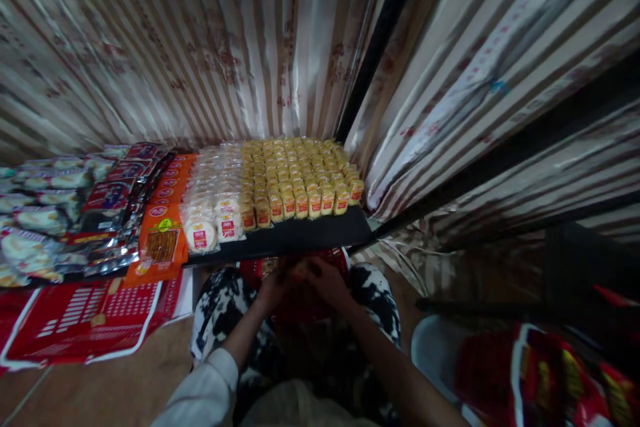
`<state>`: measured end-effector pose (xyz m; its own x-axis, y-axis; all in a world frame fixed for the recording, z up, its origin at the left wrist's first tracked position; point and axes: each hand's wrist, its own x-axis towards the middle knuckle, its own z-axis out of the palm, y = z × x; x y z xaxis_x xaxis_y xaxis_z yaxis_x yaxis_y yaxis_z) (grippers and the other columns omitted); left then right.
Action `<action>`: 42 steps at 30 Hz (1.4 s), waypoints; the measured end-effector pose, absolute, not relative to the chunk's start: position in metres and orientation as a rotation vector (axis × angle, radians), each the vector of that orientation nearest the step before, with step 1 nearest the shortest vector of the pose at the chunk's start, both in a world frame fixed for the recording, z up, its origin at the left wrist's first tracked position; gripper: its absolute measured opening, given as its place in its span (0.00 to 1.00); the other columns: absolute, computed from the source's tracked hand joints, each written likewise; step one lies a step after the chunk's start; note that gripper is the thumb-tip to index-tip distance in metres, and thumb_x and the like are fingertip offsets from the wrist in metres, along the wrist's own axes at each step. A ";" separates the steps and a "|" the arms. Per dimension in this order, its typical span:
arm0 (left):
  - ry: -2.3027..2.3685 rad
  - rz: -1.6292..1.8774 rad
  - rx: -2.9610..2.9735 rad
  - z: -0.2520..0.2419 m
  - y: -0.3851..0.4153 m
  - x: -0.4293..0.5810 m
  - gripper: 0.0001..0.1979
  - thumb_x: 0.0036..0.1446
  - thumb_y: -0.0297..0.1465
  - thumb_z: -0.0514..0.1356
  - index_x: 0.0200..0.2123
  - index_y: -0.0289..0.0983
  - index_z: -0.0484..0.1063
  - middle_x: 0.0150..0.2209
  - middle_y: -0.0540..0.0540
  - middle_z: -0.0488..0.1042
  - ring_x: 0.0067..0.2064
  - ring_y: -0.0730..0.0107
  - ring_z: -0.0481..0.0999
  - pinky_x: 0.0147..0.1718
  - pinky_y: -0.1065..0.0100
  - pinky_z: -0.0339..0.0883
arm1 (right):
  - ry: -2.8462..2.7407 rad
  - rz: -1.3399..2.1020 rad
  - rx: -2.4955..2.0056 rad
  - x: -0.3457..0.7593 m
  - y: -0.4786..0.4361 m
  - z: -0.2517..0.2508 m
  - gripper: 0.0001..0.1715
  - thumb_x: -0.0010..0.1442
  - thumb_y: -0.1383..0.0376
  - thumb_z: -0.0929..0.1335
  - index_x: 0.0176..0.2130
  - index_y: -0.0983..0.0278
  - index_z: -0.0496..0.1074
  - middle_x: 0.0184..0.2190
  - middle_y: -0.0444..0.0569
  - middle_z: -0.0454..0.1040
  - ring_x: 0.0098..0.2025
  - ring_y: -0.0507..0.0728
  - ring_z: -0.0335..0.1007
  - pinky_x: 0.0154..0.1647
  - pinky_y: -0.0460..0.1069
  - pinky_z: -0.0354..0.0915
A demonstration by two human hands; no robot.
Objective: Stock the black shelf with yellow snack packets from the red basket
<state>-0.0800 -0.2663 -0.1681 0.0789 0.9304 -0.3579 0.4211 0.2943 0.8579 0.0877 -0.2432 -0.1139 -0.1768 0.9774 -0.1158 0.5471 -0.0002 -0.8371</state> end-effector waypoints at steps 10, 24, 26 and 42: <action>1.420 1.072 0.996 -0.122 -0.286 -0.091 0.11 0.44 0.32 0.61 0.34 0.36 0.72 0.34 0.45 0.78 0.38 0.64 0.76 0.40 0.64 0.69 | -1.510 1.254 -1.394 0.062 -0.252 -0.096 0.21 0.52 0.58 0.65 0.46 0.63 0.68 0.34 0.49 0.76 0.31 0.55 0.73 0.31 0.48 0.68; 1.376 1.277 0.837 -0.092 -0.264 -0.082 0.15 0.46 0.34 0.59 0.39 0.35 0.68 0.29 0.48 0.76 0.28 0.72 0.74 0.28 0.72 0.67 | -1.673 0.825 -1.409 0.025 -0.243 -0.078 0.32 0.55 0.63 0.64 0.58 0.63 0.59 0.38 0.51 0.73 0.34 0.56 0.72 0.36 0.49 0.70; 1.491 1.271 0.908 -0.095 -0.263 -0.085 0.15 0.49 0.32 0.58 0.42 0.35 0.69 0.32 0.47 0.76 0.29 0.72 0.74 0.30 0.72 0.68 | -1.682 0.794 -1.368 0.022 -0.238 -0.076 0.32 0.54 0.64 0.63 0.58 0.64 0.59 0.40 0.53 0.71 0.35 0.56 0.72 0.36 0.50 0.70; 1.750 1.337 1.469 -0.102 -0.239 -0.085 0.21 0.48 0.22 0.50 0.46 0.34 0.69 0.43 0.41 0.71 0.47 0.65 0.71 0.48 0.62 0.65 | -1.604 0.714 -1.403 0.003 -0.179 -0.086 0.28 0.55 0.65 0.63 0.55 0.65 0.60 0.43 0.54 0.71 0.38 0.57 0.71 0.41 0.53 0.69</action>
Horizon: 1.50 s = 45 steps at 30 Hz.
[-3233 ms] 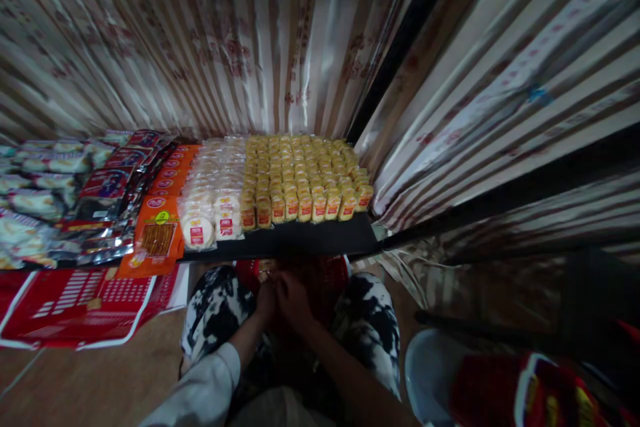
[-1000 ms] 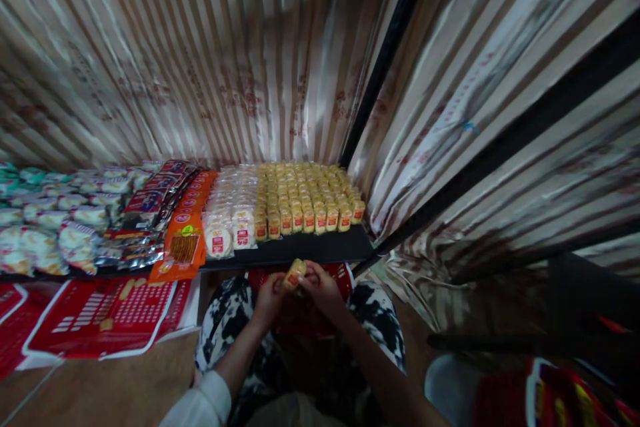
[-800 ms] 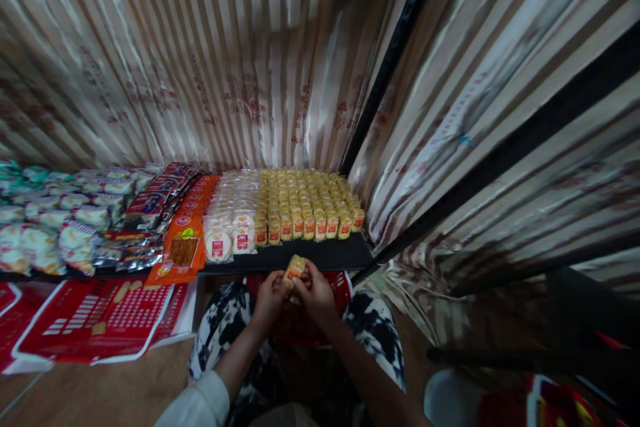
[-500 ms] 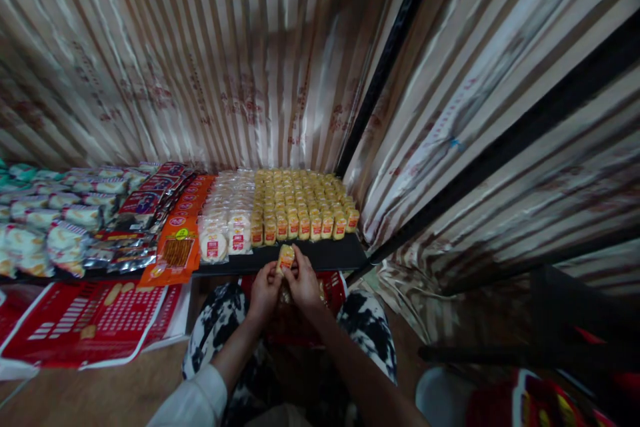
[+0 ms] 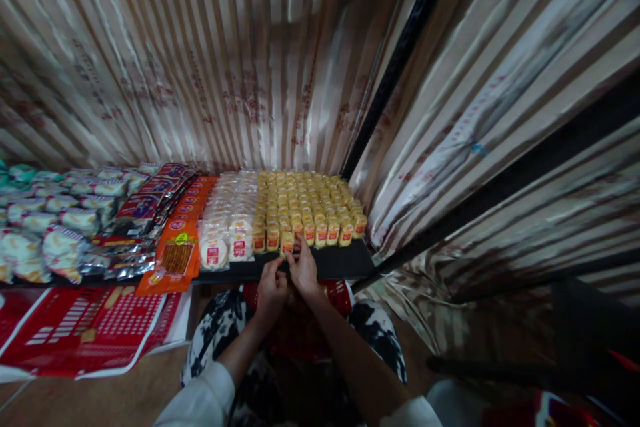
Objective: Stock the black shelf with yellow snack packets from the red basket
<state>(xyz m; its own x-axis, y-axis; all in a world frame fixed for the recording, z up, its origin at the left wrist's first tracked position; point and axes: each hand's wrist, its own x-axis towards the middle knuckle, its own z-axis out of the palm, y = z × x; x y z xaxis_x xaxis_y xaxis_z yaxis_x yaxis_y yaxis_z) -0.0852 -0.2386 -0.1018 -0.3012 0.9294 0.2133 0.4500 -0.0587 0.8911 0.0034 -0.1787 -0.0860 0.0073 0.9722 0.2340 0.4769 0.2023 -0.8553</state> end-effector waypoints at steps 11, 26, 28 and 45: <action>1.794 1.275 1.489 -0.097 -0.221 -0.084 0.20 0.51 0.23 0.49 0.47 0.34 0.69 0.45 0.40 0.71 0.48 0.64 0.71 0.50 0.62 0.64 | -1.593 0.569 -1.332 0.003 -0.179 -0.100 0.15 0.58 0.65 0.60 0.46 0.65 0.64 0.44 0.57 0.67 0.41 0.57 0.66 0.41 0.52 0.68; 1.930 1.096 1.651 -0.104 -0.213 -0.082 0.24 0.51 0.22 0.48 0.52 0.32 0.68 0.49 0.38 0.69 0.52 0.61 0.67 0.55 0.59 0.60 | -1.799 0.369 -1.272 0.010 -0.178 -0.113 0.19 0.60 0.69 0.56 0.44 0.64 0.71 0.44 0.53 0.71 0.48 0.57 0.63 0.52 0.54 0.60; 1.944 1.055 1.649 -0.103 -0.212 -0.082 0.24 0.52 0.21 0.48 0.52 0.34 0.67 0.50 0.40 0.69 0.53 0.62 0.66 0.54 0.60 0.60 | -1.793 0.386 -1.272 0.010 -0.178 -0.113 0.21 0.59 0.70 0.56 0.45 0.63 0.71 0.45 0.53 0.71 0.49 0.56 0.63 0.53 0.54 0.60; 1.841 1.127 1.739 -0.099 -0.236 -0.082 0.25 0.49 0.18 0.46 0.50 0.35 0.67 0.48 0.41 0.70 0.51 0.63 0.66 0.54 0.59 0.60 | -1.797 0.415 -1.220 0.016 -0.192 -0.105 0.22 0.56 0.73 0.56 0.45 0.64 0.71 0.47 0.54 0.67 0.51 0.56 0.62 0.54 0.53 0.61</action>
